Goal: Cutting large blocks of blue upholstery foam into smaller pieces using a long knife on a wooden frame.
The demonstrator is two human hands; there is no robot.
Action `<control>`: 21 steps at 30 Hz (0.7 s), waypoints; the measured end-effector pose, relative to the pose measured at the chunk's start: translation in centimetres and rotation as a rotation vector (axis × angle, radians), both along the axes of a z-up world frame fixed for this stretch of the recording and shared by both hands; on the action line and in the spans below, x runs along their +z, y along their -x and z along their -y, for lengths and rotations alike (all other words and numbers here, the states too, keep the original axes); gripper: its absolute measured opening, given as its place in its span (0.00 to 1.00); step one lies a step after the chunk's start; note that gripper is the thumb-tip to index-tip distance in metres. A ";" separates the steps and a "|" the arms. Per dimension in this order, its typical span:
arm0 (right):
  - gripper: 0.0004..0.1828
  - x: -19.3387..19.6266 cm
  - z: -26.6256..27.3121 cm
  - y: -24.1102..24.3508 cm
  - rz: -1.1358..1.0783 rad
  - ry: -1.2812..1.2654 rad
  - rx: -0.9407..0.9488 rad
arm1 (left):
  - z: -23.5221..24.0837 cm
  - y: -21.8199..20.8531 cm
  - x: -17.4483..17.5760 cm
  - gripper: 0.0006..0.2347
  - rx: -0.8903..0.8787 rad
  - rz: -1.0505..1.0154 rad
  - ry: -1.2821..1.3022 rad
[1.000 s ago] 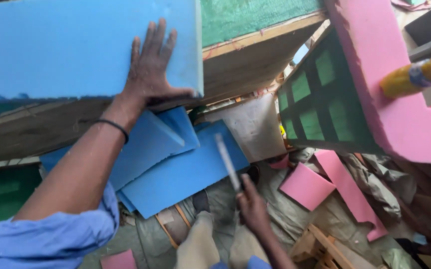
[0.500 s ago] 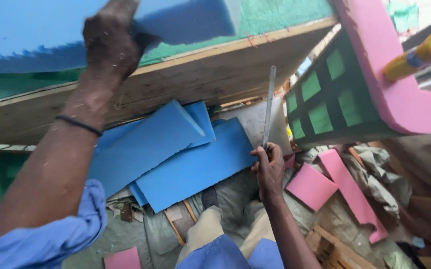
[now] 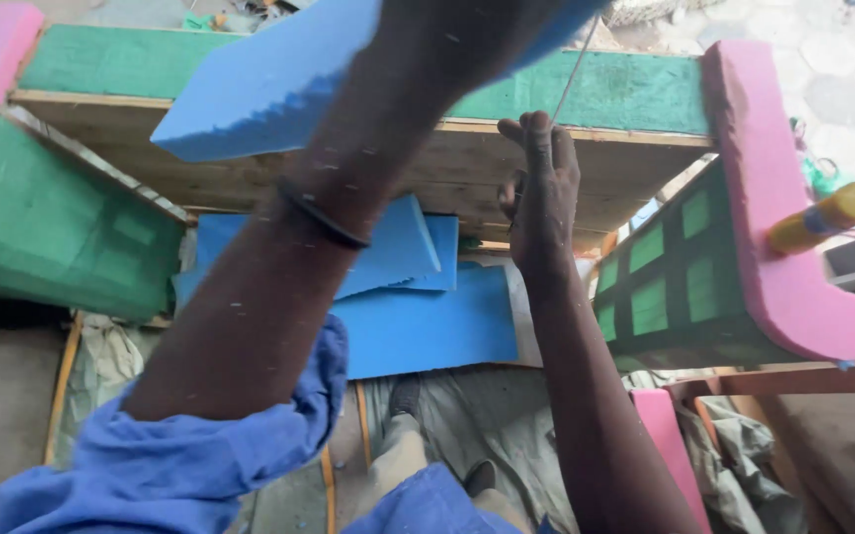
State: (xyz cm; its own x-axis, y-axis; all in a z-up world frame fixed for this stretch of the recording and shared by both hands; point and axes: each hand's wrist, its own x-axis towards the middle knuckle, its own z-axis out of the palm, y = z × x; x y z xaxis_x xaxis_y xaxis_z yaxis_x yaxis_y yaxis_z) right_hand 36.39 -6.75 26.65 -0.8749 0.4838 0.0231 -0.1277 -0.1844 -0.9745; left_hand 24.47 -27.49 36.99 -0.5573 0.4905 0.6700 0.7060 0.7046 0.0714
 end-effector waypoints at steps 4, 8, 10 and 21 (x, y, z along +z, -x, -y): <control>0.36 1.2 -1.5 -4.3 -0.011 0.104 0.053 | -7.8 -6.1 2.0 0.30 0.015 0.106 -0.102; 0.35 -1.4 -2.9 -6.2 0.024 0.133 0.053 | -13.7 -11.9 2.8 0.30 0.008 0.237 -0.184; 0.32 -3.0 -3.5 -7.4 0.090 0.197 0.045 | -16.4 -14.3 3.3 0.30 -0.008 0.304 -0.223; 0.33 -17.1 -8.3 -15.9 0.366 0.180 0.112 | -13.3 -21.1 -14.7 0.34 0.095 0.738 -0.471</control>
State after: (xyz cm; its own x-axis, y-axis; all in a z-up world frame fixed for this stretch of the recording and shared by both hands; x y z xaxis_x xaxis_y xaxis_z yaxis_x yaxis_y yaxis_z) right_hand 52.24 1.50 9.59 -0.8569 0.3534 -0.3753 0.2515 -0.3488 -0.9028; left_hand 45.53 -14.15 22.30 -0.9524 0.1832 0.2435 0.3045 0.5405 0.7843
